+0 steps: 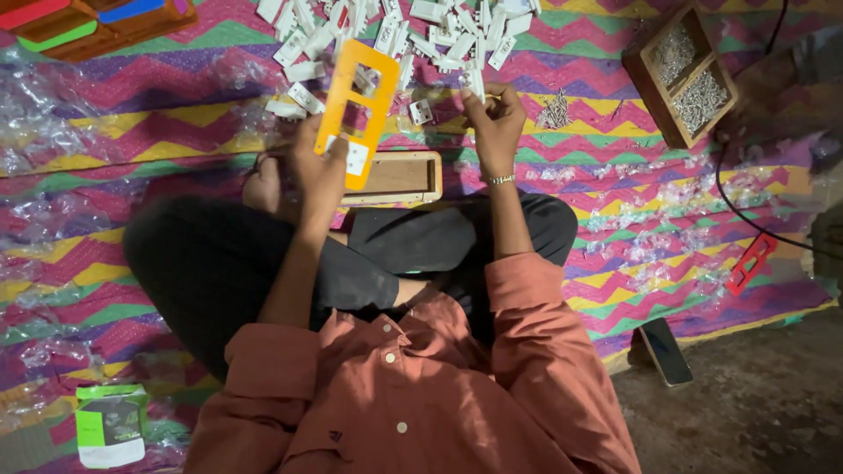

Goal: The person sits cross-legged on a mat on the floor and assembles white electrical switch and socket plates. They pick up white switch inserts from a pile, place them into an orange plastic alignment jig on their lap, press the inserts into faceplate frames, and take small metal screws from a wooden box to fasten the assemblies, setting finished plates aside.

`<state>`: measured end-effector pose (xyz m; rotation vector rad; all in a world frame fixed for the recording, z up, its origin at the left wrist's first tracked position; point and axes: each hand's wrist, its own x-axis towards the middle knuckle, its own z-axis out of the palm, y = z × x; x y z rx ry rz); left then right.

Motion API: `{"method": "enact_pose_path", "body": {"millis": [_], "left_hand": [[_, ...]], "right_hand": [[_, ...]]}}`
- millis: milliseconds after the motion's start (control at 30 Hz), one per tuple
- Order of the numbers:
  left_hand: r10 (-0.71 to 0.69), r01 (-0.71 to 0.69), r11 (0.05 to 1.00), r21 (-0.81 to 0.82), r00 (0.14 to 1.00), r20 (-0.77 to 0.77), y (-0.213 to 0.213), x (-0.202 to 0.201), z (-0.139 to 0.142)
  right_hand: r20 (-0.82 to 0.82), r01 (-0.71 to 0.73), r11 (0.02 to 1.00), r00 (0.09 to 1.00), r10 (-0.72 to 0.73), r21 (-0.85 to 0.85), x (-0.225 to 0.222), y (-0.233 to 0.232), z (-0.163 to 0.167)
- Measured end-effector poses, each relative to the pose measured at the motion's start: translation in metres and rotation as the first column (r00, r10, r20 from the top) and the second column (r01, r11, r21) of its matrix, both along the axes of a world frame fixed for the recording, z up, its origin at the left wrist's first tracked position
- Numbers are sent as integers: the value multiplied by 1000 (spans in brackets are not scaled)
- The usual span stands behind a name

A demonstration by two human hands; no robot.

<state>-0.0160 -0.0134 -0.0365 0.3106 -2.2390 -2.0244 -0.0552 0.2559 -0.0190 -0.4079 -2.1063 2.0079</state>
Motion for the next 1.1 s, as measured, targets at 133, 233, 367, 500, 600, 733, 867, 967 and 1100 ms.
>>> {"method": "enact_pose_path", "body": {"millis": [133,233,367,500,600,733,867,967,1100], "left_hand": [[-158,159,982,-99,987,9,6,6,8],[-303,303,953,-16,953,6,7,5,14],[-394,398,917,-26,914,96,7,5,20],[-451,450,892,36,887,95,7,5,19],[-451,448,867,-219,892,43,8,6,17],[-525,547,825,-143,835,168,14,8,16],[-586,604,783,-148,796,148,18,8,12],[-619,648,747,-149,760,200,18,8,3],[-601,640,741,-203,768,224,19,9,-15]], "right_hand": [[-41,-58,991,997,63,118,12,-16,7],[-268,-29,782,931,248,622,30,-29,19],[-244,-152,668,854,460,728,50,-48,38],[-149,-244,523,786,600,816,61,-62,54],[-134,-243,490,778,614,837,72,-66,63],[-59,-295,500,815,577,814,86,-63,67],[123,-486,574,823,555,659,87,-55,63],[229,-544,654,831,507,527,83,-53,56],[369,-633,711,768,524,308,80,-48,44]]}}
